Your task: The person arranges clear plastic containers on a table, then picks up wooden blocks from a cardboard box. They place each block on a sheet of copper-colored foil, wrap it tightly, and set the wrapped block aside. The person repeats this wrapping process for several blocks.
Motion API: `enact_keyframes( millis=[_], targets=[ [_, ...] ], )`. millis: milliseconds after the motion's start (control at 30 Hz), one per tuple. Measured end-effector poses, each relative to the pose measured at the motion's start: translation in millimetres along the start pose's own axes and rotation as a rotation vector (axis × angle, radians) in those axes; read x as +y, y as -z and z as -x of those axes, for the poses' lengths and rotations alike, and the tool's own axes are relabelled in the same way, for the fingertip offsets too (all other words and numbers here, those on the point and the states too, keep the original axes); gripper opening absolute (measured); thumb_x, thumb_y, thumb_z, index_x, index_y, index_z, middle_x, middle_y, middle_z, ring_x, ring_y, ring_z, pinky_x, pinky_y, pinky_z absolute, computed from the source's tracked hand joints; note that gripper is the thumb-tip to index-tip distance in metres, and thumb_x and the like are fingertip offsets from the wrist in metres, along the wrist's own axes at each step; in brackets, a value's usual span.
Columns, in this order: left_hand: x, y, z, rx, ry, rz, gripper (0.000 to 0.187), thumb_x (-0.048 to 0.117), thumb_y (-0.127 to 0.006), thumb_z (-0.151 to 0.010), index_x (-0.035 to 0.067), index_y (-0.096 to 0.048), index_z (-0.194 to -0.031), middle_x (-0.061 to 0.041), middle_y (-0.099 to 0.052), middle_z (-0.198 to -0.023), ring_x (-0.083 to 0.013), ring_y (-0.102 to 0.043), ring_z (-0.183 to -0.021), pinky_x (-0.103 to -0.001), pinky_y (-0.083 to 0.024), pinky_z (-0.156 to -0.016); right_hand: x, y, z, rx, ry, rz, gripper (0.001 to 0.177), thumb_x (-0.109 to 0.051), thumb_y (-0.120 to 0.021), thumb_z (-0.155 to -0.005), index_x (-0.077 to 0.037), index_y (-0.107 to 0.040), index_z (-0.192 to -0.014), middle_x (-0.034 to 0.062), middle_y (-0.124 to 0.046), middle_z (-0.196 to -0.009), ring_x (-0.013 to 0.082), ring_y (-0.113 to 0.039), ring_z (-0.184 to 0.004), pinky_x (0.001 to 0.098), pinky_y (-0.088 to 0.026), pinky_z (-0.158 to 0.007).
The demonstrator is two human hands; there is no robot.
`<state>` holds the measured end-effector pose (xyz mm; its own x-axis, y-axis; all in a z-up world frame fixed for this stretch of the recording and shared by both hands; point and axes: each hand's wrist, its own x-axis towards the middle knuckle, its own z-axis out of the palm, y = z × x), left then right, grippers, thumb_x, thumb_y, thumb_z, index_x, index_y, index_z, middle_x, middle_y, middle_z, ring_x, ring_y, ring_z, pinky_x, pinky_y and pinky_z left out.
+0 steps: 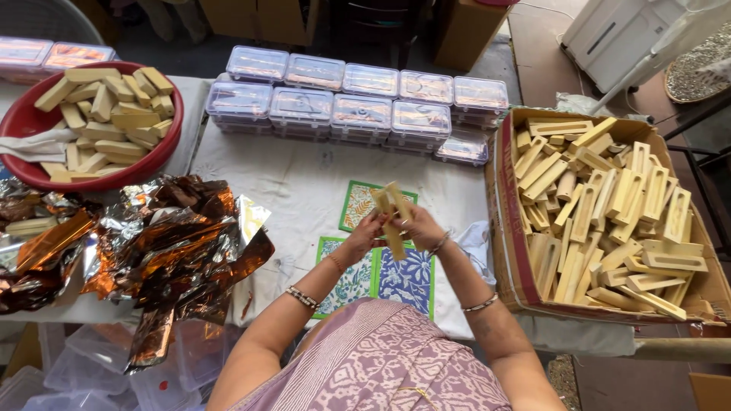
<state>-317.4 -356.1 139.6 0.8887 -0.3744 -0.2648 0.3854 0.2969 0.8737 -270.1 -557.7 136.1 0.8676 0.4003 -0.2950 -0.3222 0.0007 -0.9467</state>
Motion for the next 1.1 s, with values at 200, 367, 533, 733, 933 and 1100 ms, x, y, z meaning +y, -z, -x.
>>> enact_keyframes(
  millis=[200,367,533,733,933,1100],
  targets=[
    [-88.3,63.4,-49.0,0.289,0.091,0.169,0.038,0.035,-0.054,-0.105,0.009,-0.055,-0.133,-0.009,-0.073,-0.111,-0.0238,-0.075,-0.098,-0.041,-0.066,-0.083,-18.0,-36.2,7.9,0.288,-0.144,0.596,0.051,-0.032,-0.076,-0.090,-0.007,-0.056,-0.129,0.0148,-0.075,-0.111,0.0293,-0.077,-0.090,0.0423,-0.064,-0.078],
    [-118.5,102.0,-54.5,0.408,0.198,0.220,0.028,0.028,-0.053,-0.104,0.013,-0.048,-0.127,-0.009,-0.073,-0.109,-0.0227,-0.072,-0.096,-0.046,-0.064,-0.084,57.2,18.9,-22.9,0.390,-0.129,1.024,0.076,-0.052,-0.071,-0.090,-0.019,-0.039,-0.150,0.0135,-0.050,-0.146,0.0311,-0.052,-0.128,0.0515,-0.045,-0.107],
    [-126.1,126.0,-31.7,0.518,0.260,0.212,0.027,0.029,-0.058,-0.100,0.013,-0.053,-0.122,-0.006,-0.071,-0.100,-0.0222,-0.069,-0.090,-0.050,-0.061,-0.080,114.9,99.1,13.7,0.606,-0.351,1.627,0.080,-0.060,-0.057,-0.091,-0.037,-0.022,-0.158,0.0064,-0.006,-0.168,0.0267,-0.005,-0.151,0.0661,-0.016,-0.119],
    [-121.9,155.8,-13.2,0.632,0.280,0.065,0.033,0.031,-0.080,-0.092,0.010,-0.063,-0.111,-0.005,-0.073,-0.092,-0.0202,-0.064,-0.079,-0.038,-0.051,-0.069,147.9,131.0,86.2,0.777,-0.332,1.348,0.055,-0.040,-0.057,-0.099,-0.033,-0.044,-0.151,0.0082,-0.025,-0.167,0.0360,-0.032,-0.148,0.0582,-0.042,-0.110],
    [-91.5,144.9,-6.9,0.512,0.185,0.049,0.028,0.020,-0.080,-0.087,0.003,-0.068,-0.106,-0.009,-0.074,-0.092,-0.0181,-0.072,-0.078,-0.032,-0.063,-0.067,149.8,157.5,57.3,0.884,-0.174,1.196,0.032,-0.012,-0.069,-0.090,-0.022,-0.072,-0.121,0.0110,-0.057,-0.141,0.0347,-0.058,-0.124,0.0468,-0.052,-0.103],
    [-132.0,141.2,-33.8,0.367,0.242,-0.167,0.046,-0.004,-0.076,-0.079,0.009,-0.064,-0.121,-0.005,-0.069,-0.095,-0.0132,-0.066,-0.075,-0.027,-0.061,-0.062,91.0,96.0,16.7,0.900,0.283,0.531,0.017,-0.011,-0.066,-0.098,-0.016,-0.074,-0.112,0.0083,-0.066,-0.129,0.0259,-0.068,-0.111,0.0345,-0.058,-0.096]
  ],
)
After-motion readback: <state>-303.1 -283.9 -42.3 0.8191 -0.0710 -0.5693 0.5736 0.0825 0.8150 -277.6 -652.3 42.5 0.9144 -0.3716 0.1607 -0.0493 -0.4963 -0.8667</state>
